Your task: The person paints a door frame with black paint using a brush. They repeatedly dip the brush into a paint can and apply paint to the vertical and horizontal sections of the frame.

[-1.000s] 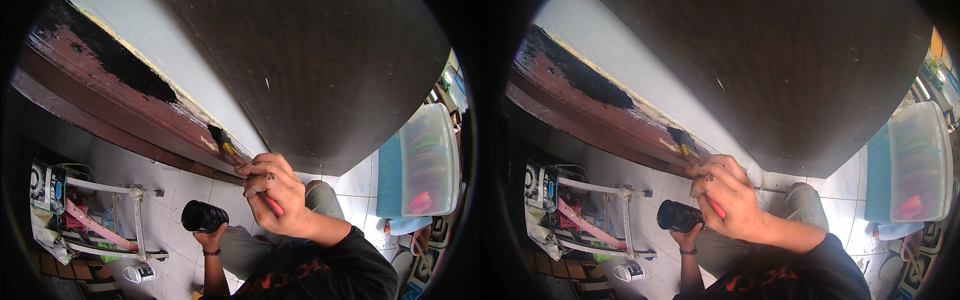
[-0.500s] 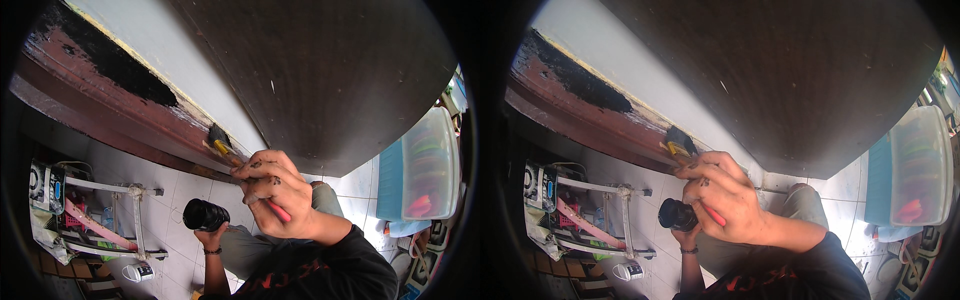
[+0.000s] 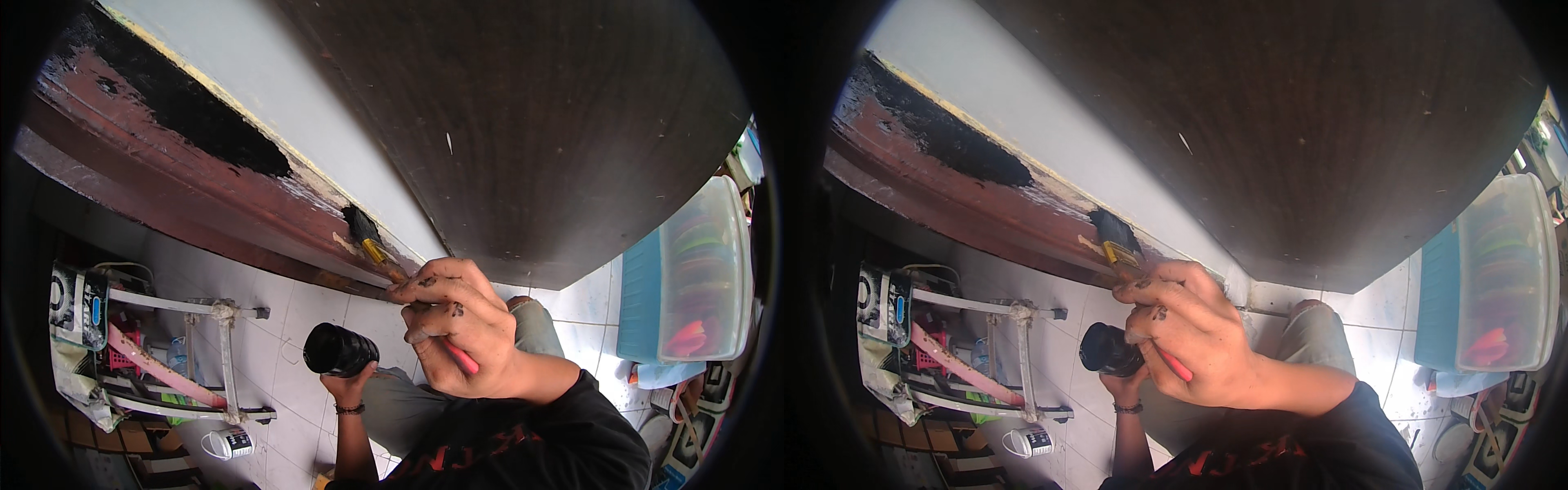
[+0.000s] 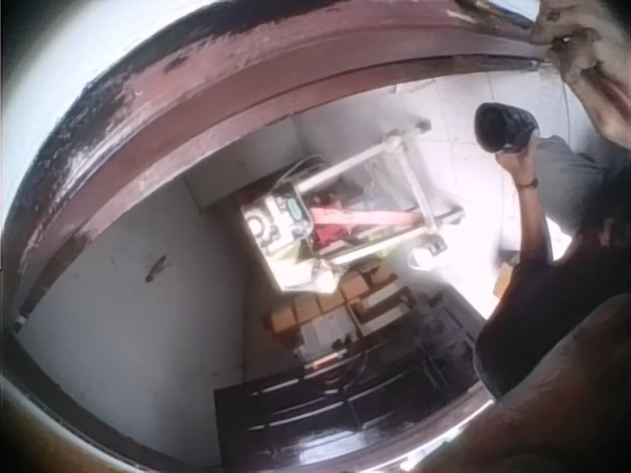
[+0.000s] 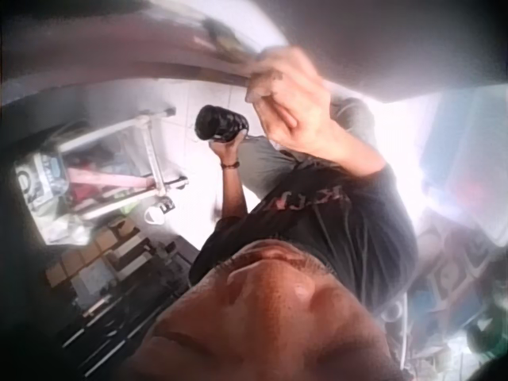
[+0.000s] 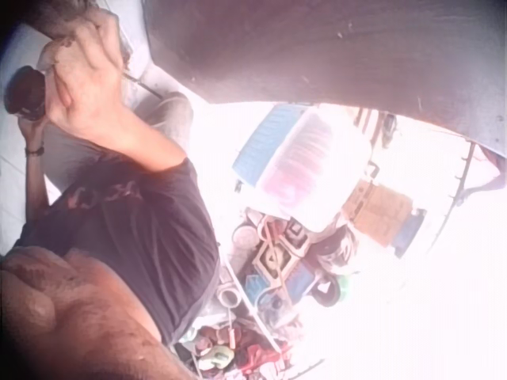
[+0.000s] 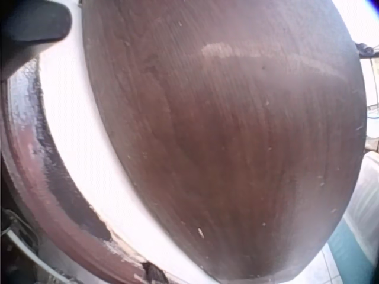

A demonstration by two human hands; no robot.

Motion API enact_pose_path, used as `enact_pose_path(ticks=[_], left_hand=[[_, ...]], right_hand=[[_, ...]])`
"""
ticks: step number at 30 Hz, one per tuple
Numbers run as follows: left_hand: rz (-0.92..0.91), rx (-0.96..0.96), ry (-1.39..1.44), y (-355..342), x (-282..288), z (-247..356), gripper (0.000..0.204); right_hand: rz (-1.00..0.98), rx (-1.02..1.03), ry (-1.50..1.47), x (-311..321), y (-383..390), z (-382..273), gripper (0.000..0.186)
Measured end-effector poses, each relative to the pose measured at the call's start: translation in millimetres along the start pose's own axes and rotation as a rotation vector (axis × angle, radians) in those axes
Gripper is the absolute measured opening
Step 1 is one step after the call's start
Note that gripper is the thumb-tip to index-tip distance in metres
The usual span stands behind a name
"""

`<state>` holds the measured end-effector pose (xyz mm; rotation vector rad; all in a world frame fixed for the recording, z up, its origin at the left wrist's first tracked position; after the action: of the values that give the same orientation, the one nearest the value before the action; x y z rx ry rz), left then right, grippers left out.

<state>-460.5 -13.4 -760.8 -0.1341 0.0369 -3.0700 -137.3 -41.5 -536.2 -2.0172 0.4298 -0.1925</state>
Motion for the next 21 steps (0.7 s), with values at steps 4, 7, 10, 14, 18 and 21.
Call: enact_pose_path(ticks=[4, 7, 10, 14, 18, 21], left_hand=[[0.114, 0.025, 0.149, -4, -2, 7, 0.063], [0.130, -0.084, 0.081, -2, -11, 24, 0.063], [0.205, -0.028, 0.008, -2, -20, 34, 0.066], [0.038, 0.016, 0.087, -1, -4, -27, 0.054], [-0.043, 0.107, 0.075, -18, 29, -69, 0.054], [-0.048, 0.304, 0.235, -33, 33, -105, 0.064]], right_hand=[[0.015, 0.011, -0.009, -6, -13, -8, 0.022], [0.031, 0.035, -0.023, -5, -19, -10, 0.022], [0.059, 0.037, -0.039, -1, -25, -11, 0.024], [0.127, 0.086, -0.187, -1, -23, -14, 0.026], [0.124, 0.054, -0.245, 4, -14, -15, 0.019], [0.225, 0.078, -0.124, 23, -12, -19, 0.023]])
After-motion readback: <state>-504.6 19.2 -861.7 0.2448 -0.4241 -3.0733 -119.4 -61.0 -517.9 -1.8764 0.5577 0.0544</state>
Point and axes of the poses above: each hand's wrist, its own y-axis away from the middle knuckle, its own x-axis out of the back of the hand, z = x × y, the point moved 7 cm from there along -y, towards the middle knuckle, and after that the axes turned 7 degrees about x, right-handed, at the moved point
